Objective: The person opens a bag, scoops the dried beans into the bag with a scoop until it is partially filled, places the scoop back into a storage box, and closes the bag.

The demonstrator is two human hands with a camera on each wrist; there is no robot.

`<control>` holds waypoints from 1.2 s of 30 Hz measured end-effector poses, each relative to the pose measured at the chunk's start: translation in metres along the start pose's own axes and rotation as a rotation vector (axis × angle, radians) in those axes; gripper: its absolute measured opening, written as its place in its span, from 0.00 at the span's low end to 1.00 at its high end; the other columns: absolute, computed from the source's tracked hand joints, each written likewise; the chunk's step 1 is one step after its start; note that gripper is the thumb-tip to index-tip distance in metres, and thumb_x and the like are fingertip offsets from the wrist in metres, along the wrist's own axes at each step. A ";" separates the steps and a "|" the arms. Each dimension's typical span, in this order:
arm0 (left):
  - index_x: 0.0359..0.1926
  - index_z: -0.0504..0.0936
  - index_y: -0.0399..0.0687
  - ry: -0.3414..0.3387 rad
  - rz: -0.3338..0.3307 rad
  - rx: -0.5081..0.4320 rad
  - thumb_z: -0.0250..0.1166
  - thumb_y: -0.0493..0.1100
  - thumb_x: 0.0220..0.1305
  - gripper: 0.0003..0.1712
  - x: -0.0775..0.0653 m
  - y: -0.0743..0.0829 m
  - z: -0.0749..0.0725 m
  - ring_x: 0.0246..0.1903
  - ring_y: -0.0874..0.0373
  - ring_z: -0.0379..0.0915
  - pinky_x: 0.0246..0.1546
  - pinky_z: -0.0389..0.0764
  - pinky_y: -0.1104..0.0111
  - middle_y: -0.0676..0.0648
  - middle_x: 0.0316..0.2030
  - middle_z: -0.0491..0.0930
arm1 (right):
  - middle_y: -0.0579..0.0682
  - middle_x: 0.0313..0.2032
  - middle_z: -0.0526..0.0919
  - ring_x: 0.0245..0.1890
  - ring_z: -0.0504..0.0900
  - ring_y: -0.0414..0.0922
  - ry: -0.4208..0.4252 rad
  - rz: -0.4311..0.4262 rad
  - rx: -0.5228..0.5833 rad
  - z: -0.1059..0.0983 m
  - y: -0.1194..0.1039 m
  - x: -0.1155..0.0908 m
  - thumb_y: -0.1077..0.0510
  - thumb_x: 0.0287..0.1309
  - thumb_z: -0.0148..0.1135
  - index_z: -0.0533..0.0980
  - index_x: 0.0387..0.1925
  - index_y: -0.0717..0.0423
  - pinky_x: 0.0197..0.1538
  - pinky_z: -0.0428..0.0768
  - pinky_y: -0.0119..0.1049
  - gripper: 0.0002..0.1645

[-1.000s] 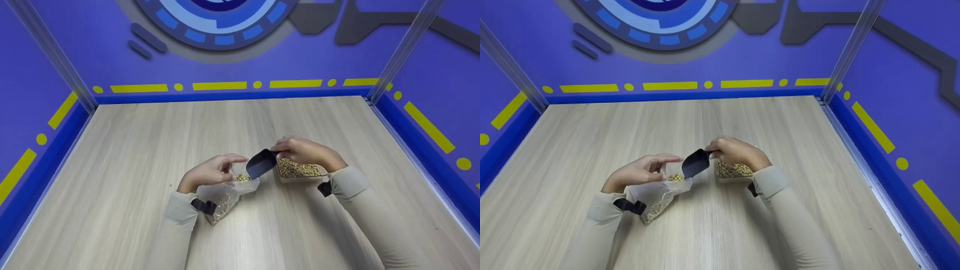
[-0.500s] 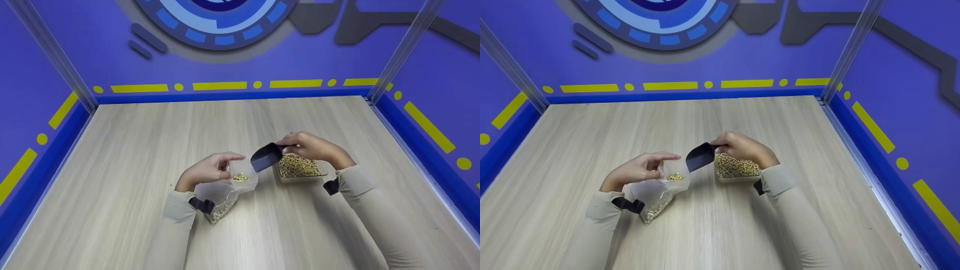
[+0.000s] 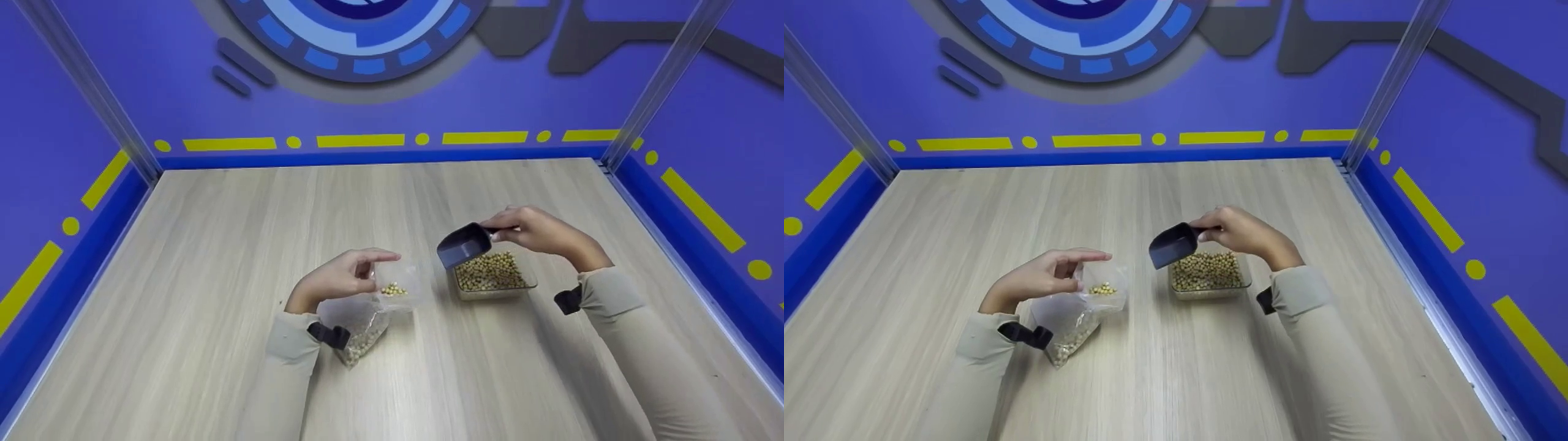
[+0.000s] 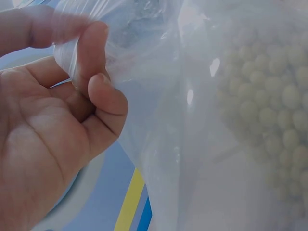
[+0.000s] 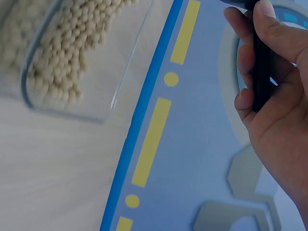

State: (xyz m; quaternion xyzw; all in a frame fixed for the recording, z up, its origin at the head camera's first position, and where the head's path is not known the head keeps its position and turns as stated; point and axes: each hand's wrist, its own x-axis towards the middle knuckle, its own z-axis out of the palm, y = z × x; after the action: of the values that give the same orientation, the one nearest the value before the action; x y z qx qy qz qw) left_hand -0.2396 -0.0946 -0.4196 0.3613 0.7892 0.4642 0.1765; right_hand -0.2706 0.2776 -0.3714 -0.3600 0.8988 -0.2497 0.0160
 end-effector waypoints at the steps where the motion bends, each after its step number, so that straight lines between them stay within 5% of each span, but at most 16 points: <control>1: 0.66 0.69 0.38 0.000 0.000 -0.004 0.57 0.29 0.55 0.34 0.000 0.000 0.000 0.24 0.63 0.59 0.28 0.65 0.75 0.48 0.27 0.70 | 0.59 0.46 0.85 0.44 0.82 0.53 -0.002 0.009 -0.006 -0.003 0.001 -0.002 0.67 0.57 0.62 0.80 0.51 0.63 0.50 0.76 0.48 0.19; 6: 0.66 0.69 0.37 0.003 0.002 -0.014 0.57 0.28 0.55 0.33 -0.001 -0.001 0.001 0.25 0.63 0.59 0.29 0.66 0.75 0.44 0.30 0.71 | 0.57 0.44 0.85 0.37 0.78 0.46 -0.008 0.066 -0.054 -0.017 0.004 -0.012 0.66 0.57 0.63 0.81 0.50 0.61 0.38 0.73 0.37 0.18; 15: 0.66 0.70 0.39 0.007 -0.015 -0.023 0.57 0.28 0.56 0.33 0.000 -0.003 0.002 0.26 0.63 0.60 0.30 0.66 0.75 0.43 0.30 0.73 | 0.55 0.43 0.85 0.38 0.78 0.46 -0.036 0.122 -0.169 -0.032 0.009 -0.026 0.65 0.56 0.64 0.81 0.50 0.60 0.39 0.75 0.42 0.18; 23: 0.66 0.69 0.39 0.004 -0.014 -0.023 0.56 0.28 0.56 0.34 -0.001 -0.005 0.003 0.27 0.62 0.60 0.30 0.66 0.75 0.30 0.38 0.75 | 0.54 0.40 0.86 0.38 0.80 0.49 -0.094 0.156 -0.242 -0.040 0.005 -0.029 0.68 0.55 0.64 0.83 0.47 0.61 0.40 0.78 0.45 0.16; 30: 0.66 0.70 0.40 0.007 -0.022 -0.027 0.56 0.28 0.56 0.34 0.000 -0.005 0.003 0.25 0.62 0.60 0.29 0.66 0.75 0.43 0.29 0.72 | 0.55 0.40 0.86 0.37 0.79 0.49 -0.123 0.152 -0.339 -0.040 0.003 -0.030 0.69 0.53 0.65 0.84 0.45 0.61 0.40 0.79 0.45 0.16; 36: 0.66 0.69 0.38 0.003 -0.022 -0.038 0.57 0.28 0.56 0.34 -0.001 -0.004 0.003 0.25 0.63 0.59 0.28 0.65 0.75 0.48 0.27 0.70 | 0.51 0.35 0.87 0.32 0.77 0.47 -0.126 0.059 -0.460 -0.040 0.000 -0.029 0.69 0.50 0.67 0.85 0.40 0.58 0.38 0.77 0.45 0.13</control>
State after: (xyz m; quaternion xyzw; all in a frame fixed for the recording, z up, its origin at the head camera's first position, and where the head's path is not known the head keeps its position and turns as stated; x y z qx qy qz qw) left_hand -0.2390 -0.0944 -0.4248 0.3483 0.7845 0.4777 0.1874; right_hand -0.2576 0.3141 -0.3406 -0.3424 0.9394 -0.0149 -0.0032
